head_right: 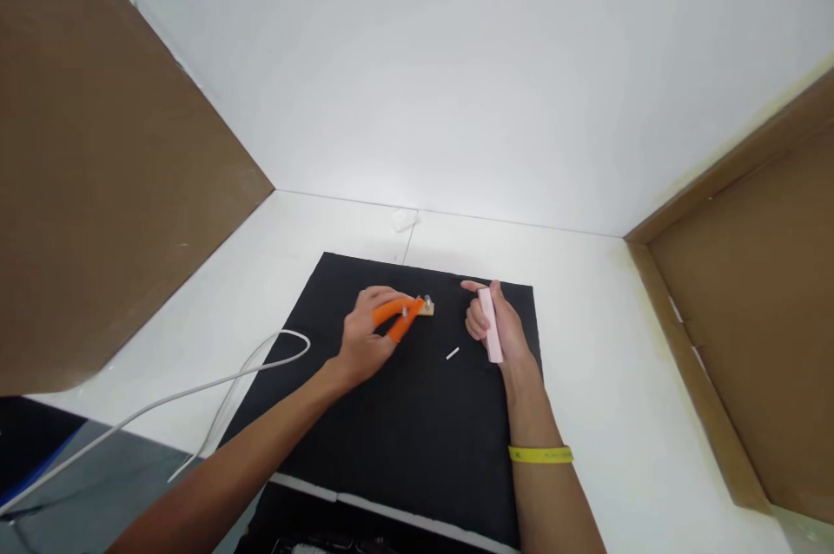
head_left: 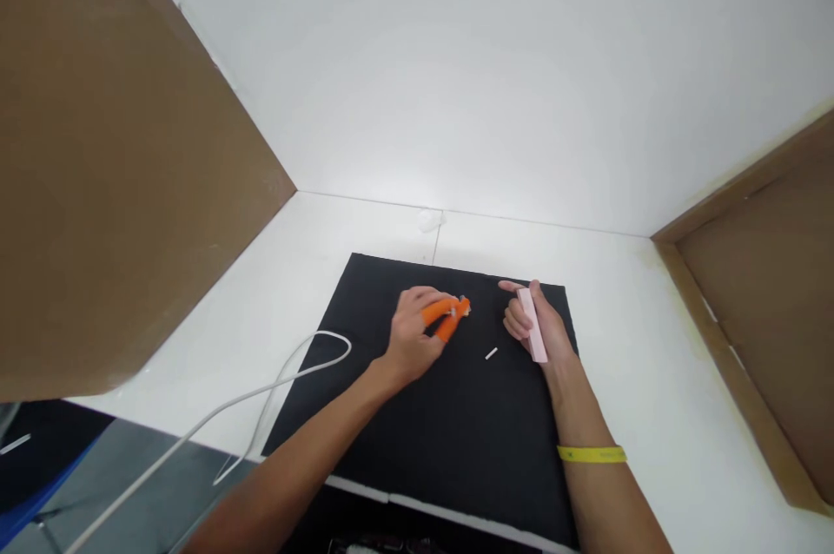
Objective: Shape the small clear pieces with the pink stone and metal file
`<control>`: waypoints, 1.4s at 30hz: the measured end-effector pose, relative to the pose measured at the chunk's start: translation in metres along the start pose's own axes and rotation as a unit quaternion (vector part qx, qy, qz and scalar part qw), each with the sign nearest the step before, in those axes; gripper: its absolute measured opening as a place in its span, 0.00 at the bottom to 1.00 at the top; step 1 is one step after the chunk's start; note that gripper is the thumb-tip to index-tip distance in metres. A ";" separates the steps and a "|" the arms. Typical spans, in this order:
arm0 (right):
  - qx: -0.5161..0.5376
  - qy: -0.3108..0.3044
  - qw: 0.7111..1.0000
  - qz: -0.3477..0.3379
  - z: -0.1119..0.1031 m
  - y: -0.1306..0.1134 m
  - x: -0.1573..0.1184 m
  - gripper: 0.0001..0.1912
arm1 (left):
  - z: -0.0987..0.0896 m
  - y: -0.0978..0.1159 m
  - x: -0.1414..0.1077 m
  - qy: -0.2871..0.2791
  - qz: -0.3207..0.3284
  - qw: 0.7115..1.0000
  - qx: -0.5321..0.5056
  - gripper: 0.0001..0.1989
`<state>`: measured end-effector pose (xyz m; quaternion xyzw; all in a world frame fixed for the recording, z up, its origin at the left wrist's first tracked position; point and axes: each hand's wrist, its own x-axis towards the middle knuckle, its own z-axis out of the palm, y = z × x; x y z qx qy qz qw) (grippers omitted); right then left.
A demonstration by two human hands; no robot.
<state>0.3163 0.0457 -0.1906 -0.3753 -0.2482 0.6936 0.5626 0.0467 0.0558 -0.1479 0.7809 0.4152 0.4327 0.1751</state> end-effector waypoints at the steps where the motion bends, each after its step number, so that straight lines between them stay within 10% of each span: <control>1: 0.005 -0.005 1.000 0.000 0.001 -0.001 -0.001 0.23 | 0.010 0.007 0.002 -0.007 0.014 1.000 -0.017 0.09; 11: 0.049 -0.029 0.998 -0.040 0.001 -0.001 -0.011 0.21 | 0.063 0.028 0.008 -0.001 0.119 0.979 -0.168 0.05; 28: 0.007 0.073 0.995 -0.064 0.012 -0.012 -0.015 0.14 | 0.065 0.022 0.009 0.020 0.080 0.970 -0.230 0.09; 34: -0.045 0.122 0.990 -0.056 0.016 -0.018 -0.014 0.28 | 0.063 0.024 0.012 0.016 0.075 0.968 -0.238 0.09; 42: -0.078 0.047 0.996 0.020 0.021 -0.018 -0.021 0.28 | 0.066 0.021 0.009 0.023 0.078 0.969 -0.234 0.07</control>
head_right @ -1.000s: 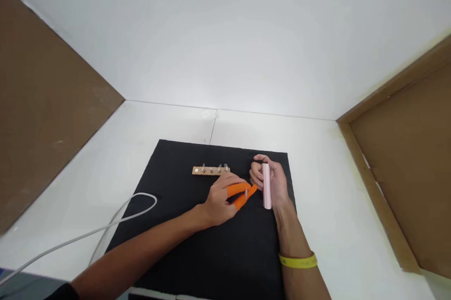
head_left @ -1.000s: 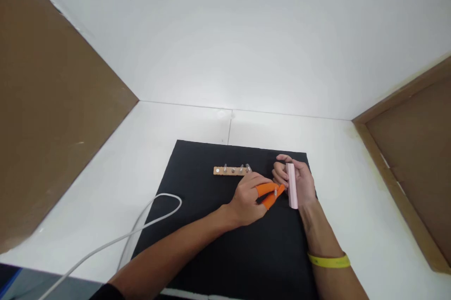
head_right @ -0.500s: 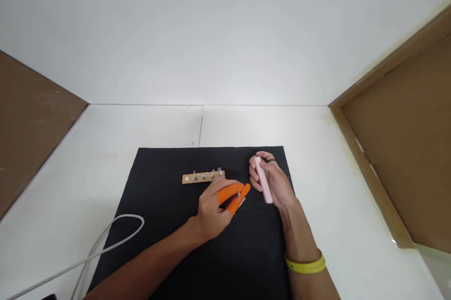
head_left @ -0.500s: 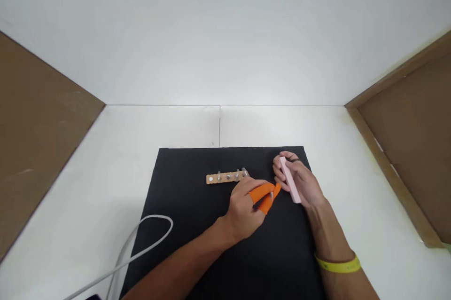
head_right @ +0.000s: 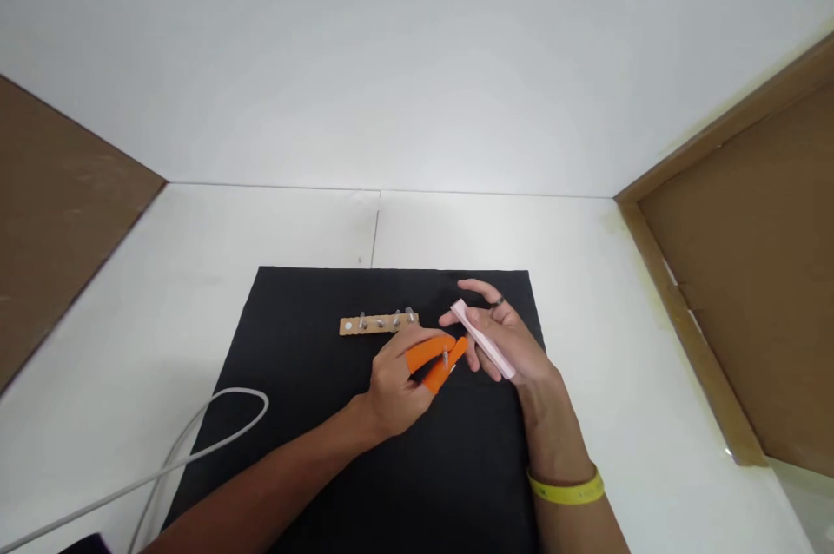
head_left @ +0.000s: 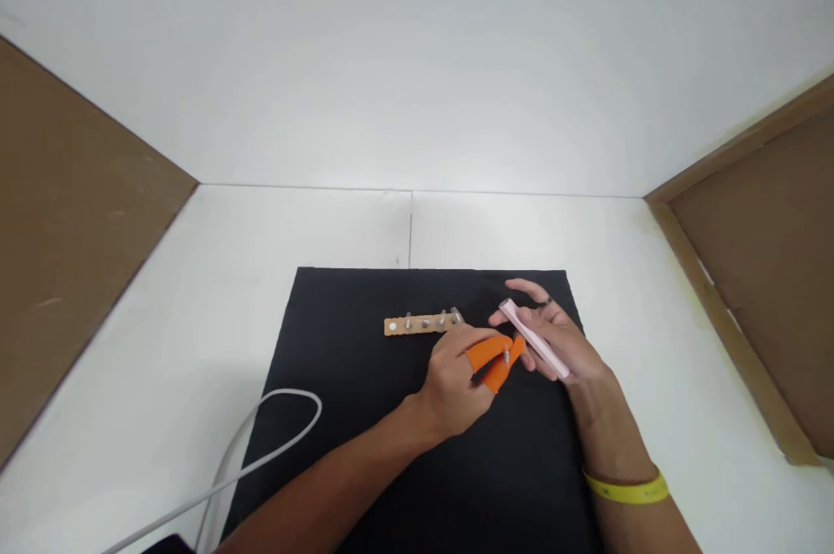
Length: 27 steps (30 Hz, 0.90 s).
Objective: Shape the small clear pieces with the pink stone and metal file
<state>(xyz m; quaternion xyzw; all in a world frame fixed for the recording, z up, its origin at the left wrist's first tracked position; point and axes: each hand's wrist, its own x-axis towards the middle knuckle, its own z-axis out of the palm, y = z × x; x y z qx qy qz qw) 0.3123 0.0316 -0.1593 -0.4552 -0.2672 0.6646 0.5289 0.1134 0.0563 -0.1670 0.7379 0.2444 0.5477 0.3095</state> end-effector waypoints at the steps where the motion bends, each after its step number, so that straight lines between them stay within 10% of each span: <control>1: -0.003 -0.013 1.000 0.004 0.000 0.002 -0.001 0.27 | 0.000 0.000 -0.001 0.003 0.000 1.000 0.001 0.06; 13: 0.040 0.010 0.994 -0.103 -0.033 0.014 0.001 0.15 | 0.001 -0.010 -0.009 0.037 -0.009 0.999 0.035 0.08; 27: 0.041 -0.016 0.997 -0.058 0.003 -0.011 -0.010 0.27 | -0.001 -0.003 -0.023 -0.068 0.149 0.981 0.103 0.07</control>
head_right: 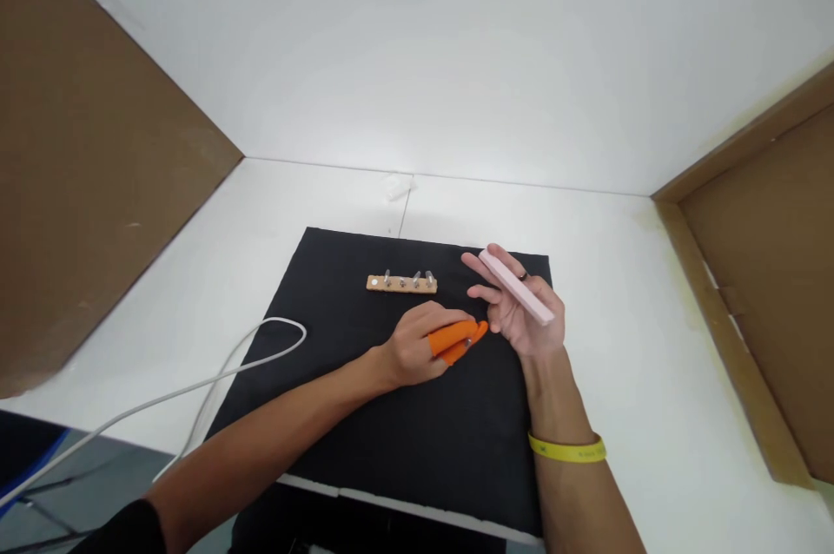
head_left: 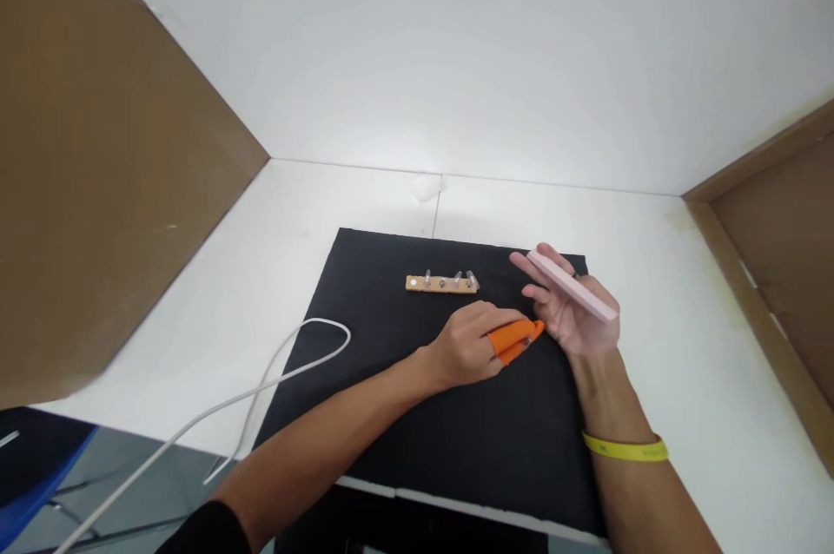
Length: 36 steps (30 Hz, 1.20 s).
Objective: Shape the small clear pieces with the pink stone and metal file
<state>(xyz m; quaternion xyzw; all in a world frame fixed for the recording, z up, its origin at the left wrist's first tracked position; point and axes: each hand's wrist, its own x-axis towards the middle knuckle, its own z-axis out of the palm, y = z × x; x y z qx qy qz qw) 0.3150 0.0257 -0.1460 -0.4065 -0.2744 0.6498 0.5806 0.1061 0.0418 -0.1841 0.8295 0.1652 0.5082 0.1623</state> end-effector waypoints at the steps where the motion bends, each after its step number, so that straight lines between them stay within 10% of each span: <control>1: -0.001 0.000 1.000 -0.002 0.000 0.001 0.000 0.28 | 0.000 0.000 -0.001 -0.010 0.013 1.000 0.003 0.06; 11: -0.041 0.013 0.999 -0.029 0.000 0.008 -0.003 0.39 | -0.004 0.004 -0.001 -0.003 0.004 1.000 0.010 0.07; 19: -0.062 0.048 0.995 -0.060 -0.015 0.023 0.009 0.18 | -0.005 0.002 -0.001 -0.009 -0.058 0.998 0.001 0.08; 36: -0.144 0.038 0.988 -0.031 -0.026 0.017 -0.001 0.17 | -0.007 0.003 0.000 -0.017 -0.162 0.983 -0.088 0.09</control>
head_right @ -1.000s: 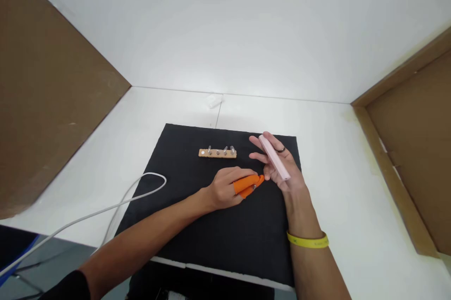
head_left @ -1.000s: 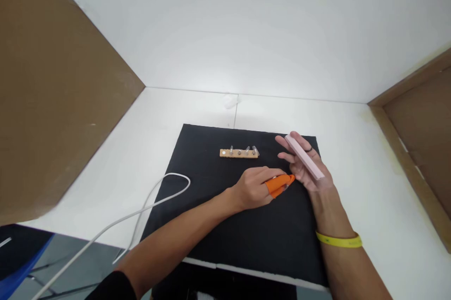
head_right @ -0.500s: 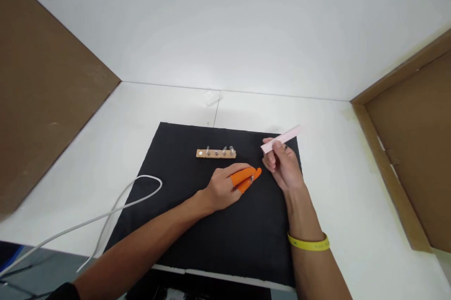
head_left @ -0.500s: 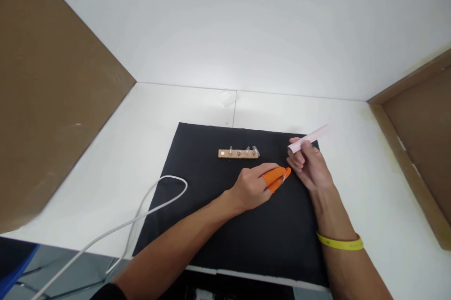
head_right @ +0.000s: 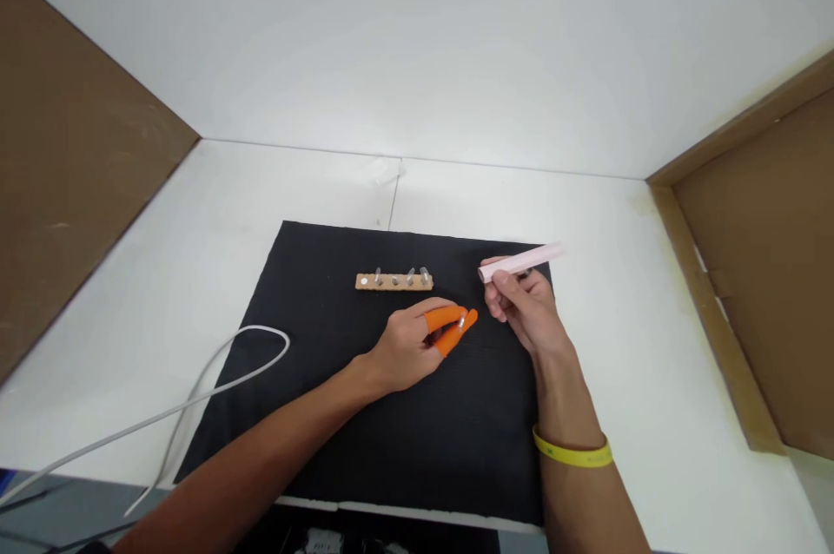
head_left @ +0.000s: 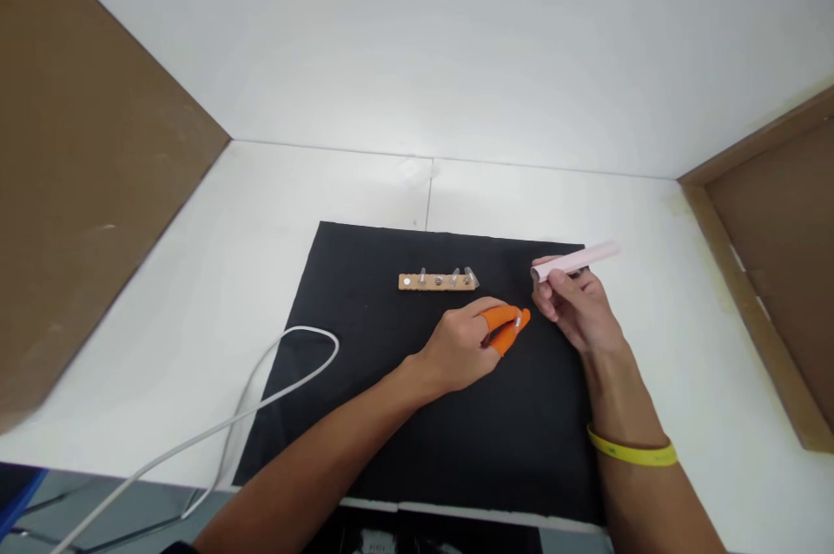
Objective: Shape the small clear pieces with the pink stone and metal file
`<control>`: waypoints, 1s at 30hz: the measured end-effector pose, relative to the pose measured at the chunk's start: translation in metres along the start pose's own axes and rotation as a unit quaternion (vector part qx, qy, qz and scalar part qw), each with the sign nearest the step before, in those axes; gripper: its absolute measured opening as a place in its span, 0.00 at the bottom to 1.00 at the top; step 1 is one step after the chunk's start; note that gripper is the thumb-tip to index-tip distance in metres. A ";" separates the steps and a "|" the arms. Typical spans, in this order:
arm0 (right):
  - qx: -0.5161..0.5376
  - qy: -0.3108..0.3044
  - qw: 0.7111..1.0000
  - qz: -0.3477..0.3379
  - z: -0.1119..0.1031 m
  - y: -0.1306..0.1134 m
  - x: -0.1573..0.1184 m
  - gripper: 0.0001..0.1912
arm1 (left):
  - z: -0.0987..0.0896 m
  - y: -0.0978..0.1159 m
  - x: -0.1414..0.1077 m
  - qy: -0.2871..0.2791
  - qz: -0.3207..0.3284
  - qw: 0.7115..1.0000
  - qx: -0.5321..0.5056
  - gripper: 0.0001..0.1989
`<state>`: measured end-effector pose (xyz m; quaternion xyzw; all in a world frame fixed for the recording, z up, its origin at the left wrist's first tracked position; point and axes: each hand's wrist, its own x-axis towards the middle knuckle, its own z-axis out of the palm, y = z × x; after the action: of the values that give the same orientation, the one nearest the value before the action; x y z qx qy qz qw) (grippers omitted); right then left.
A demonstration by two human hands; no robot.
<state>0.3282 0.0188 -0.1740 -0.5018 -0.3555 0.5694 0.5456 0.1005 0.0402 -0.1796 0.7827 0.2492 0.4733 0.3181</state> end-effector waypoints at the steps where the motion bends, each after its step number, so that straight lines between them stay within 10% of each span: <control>1: -0.008 -0.008 1.000 0.009 0.000 -0.001 0.000 0.17 | 0.000 0.000 0.000 0.005 -0.003 1.000 -0.006 0.08; 30: -0.080 -0.012 0.997 -0.011 0.008 -0.004 0.008 0.13 | -0.002 0.003 0.005 0.026 -0.020 0.999 -0.008 0.06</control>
<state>0.3220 0.0283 -0.1692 -0.5333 -0.4113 0.5392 0.5057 0.1007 0.0425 -0.1739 0.7629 0.2690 0.4888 0.3267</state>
